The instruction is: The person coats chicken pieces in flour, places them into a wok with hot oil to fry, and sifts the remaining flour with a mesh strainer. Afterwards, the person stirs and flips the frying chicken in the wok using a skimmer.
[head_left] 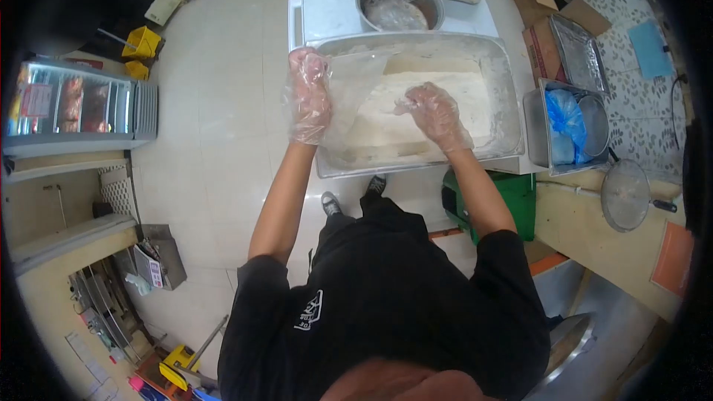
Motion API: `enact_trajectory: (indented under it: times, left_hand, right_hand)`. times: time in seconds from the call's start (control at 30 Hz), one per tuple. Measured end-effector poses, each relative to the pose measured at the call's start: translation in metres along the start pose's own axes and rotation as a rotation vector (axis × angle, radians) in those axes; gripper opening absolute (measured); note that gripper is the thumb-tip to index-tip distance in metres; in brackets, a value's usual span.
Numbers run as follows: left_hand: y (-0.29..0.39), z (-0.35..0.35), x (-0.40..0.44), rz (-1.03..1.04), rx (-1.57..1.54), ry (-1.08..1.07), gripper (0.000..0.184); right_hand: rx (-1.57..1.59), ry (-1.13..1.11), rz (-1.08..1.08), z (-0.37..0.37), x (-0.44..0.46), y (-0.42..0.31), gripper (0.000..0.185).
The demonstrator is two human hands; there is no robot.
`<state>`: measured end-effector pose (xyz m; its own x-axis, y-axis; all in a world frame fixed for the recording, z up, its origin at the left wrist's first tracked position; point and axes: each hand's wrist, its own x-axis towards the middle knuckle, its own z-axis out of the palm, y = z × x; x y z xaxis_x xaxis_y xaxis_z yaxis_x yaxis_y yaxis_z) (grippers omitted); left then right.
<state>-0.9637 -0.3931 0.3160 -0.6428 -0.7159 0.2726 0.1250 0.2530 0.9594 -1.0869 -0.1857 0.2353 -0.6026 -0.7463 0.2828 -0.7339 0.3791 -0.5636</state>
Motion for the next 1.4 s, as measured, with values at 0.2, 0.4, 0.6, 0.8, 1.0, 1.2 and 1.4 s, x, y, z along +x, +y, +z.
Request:
enact_trajectory:
  times: [0.2,0.4,0.6,0.8,1.0,1.2,1.4]
  left_hand:
    - [-0.009,0.001,0.011,0.044,0.029,-0.096,0.024]
    - [-0.007,0.007,0.027,0.127,0.310,-0.179,0.025]
    - [0.046,0.012,0.061,0.219,0.328,-0.187,0.046]
    - [0.089,0.056,0.113,0.317,0.386,-0.279,0.038]
    - [0.098,0.111,0.203,0.720,0.843,-0.119,0.035]
    - [0.009,0.159,0.262,0.716,0.987,-0.085,0.039]
    - [0.000,0.114,0.168,0.406,0.847,-0.244,0.034]
  right_hand:
    - [-0.178,0.105,0.026,-0.023,-0.011,-0.001,0.014]
    - [-0.227,0.176,-0.026,-0.028,-0.018,0.009,0.014]
    - [-0.055,0.092,0.119,-0.041,-0.035,-0.002,0.014]
    - [0.053,0.121,0.237,-0.039,-0.056,0.010,0.015]
    - [0.212,0.190,0.278,-0.056,-0.072,0.007,0.014]
    - [0.232,0.267,0.366,-0.070,-0.063,0.006,0.015]
    - [0.277,0.328,0.435,-0.082,-0.061,0.007,0.016]
